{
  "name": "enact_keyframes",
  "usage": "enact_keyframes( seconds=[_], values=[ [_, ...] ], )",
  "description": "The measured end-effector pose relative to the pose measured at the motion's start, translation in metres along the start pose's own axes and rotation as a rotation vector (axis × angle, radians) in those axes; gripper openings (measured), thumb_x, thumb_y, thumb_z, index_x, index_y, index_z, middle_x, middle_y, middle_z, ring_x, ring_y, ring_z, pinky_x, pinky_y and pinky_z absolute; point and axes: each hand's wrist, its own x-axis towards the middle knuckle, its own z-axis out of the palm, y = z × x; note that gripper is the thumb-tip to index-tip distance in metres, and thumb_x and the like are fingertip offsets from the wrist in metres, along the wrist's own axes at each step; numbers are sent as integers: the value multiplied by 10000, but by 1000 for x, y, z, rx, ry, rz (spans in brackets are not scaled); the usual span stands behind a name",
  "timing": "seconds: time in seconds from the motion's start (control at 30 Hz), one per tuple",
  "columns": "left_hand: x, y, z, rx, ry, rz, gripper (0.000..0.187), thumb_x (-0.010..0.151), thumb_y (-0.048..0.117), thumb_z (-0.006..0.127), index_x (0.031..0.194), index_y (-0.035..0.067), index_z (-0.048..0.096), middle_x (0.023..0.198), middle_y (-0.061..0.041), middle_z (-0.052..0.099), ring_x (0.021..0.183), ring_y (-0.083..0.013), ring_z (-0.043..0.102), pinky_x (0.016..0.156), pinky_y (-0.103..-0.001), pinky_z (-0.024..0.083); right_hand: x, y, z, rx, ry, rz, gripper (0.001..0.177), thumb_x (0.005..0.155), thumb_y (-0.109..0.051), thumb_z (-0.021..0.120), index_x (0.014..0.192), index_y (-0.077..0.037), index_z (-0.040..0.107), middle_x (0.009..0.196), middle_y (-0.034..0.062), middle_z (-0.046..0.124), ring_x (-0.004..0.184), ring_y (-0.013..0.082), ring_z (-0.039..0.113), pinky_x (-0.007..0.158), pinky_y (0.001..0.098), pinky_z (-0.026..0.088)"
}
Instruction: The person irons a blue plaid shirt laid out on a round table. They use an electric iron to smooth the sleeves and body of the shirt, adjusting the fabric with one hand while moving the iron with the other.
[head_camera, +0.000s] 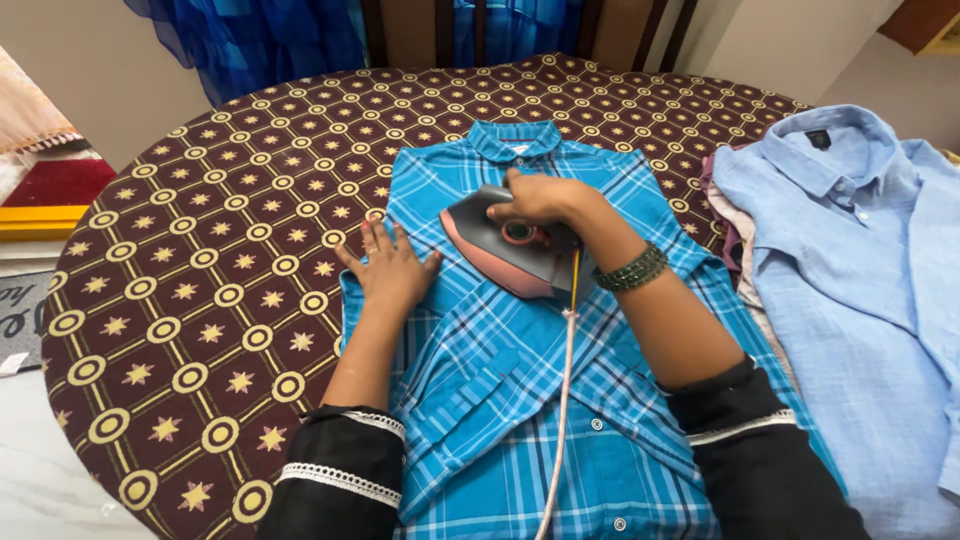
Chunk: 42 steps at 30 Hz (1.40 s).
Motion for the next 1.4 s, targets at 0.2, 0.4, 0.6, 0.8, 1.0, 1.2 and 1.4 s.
enact_keyframes(
  seconds=[0.2, 0.4, 0.6, 0.8, 1.0, 1.2, 1.4],
  values=[
    [-3, 14, 15, 23, 157, 183, 716, 1034, 549, 394, 1561, 65, 373, 1696, -221, 175, 1595, -324, 90, 1195, -693, -28, 60, -5, 12, -101, 187, -58, 758, 956, -474, 665, 1431, 52, 396, 1113, 258, 676, 990, 393, 702, 880, 479, 559],
    [-9, 24, 12, -60, -5, 153, 727, 1011, 591, 369, 1588, 151, 321, 1670, -211, 173, 1564, -341, 91, 1212, -619, 7, 57, -21, -2, 74, 72, -71, 547, 956, -375, 648, 1367, -34, 528, 970, 220, 744, 655, 324, 736, 598, 460, 609],
    [-12, 26, 8, -54, -5, 150, 728, 1013, 588, 362, 1586, 140, 322, 1668, -216, 186, 1557, -365, 114, 1202, -637, 35, 64, -34, -11, 167, 61, -92, 489, 951, -348, 699, 1298, -29, 568, 859, 198, 697, 535, 270, 673, 473, 418, 565],
    [-13, 27, 8, -51, -1, 149, 719, 1016, 578, 372, 1586, 142, 326, 1664, -226, 192, 1555, -373, 124, 1200, -648, 41, 93, -34, -14, 147, 109, -25, 486, 973, -356, 676, 1263, 18, 571, 848, 220, 728, 570, 326, 711, 505, 462, 584],
    [-13, 27, 4, -71, -23, 137, 723, 1011, 573, 383, 1591, 147, 319, 1669, -220, 183, 1560, -365, 117, 1203, -647, 39, 117, -35, -12, 28, 182, 4, 418, 966, -385, 676, 1188, -31, 688, 892, 200, 765, 669, 315, 746, 638, 461, 600],
    [-9, 26, 0, -74, -104, 126, 740, 1007, 583, 367, 1604, 160, 257, 1684, -185, 125, 1568, -329, 70, 1211, -623, 19, 128, -32, -11, -128, 224, -17, 474, 916, -416, 736, 1210, -49, 673, 1010, 171, 722, 899, 336, 713, 798, 482, 571],
    [-5, 21, 3, -121, -116, 131, 764, 1012, 609, 350, 1616, 153, 247, 1704, -174, 109, 1581, -325, 50, 1224, -625, 7, 109, -44, -23, -237, 47, 99, 492, 994, -474, 643, 1118, -4, 721, 956, 144, 746, 845, 314, 729, 790, 459, 577]
  ],
)
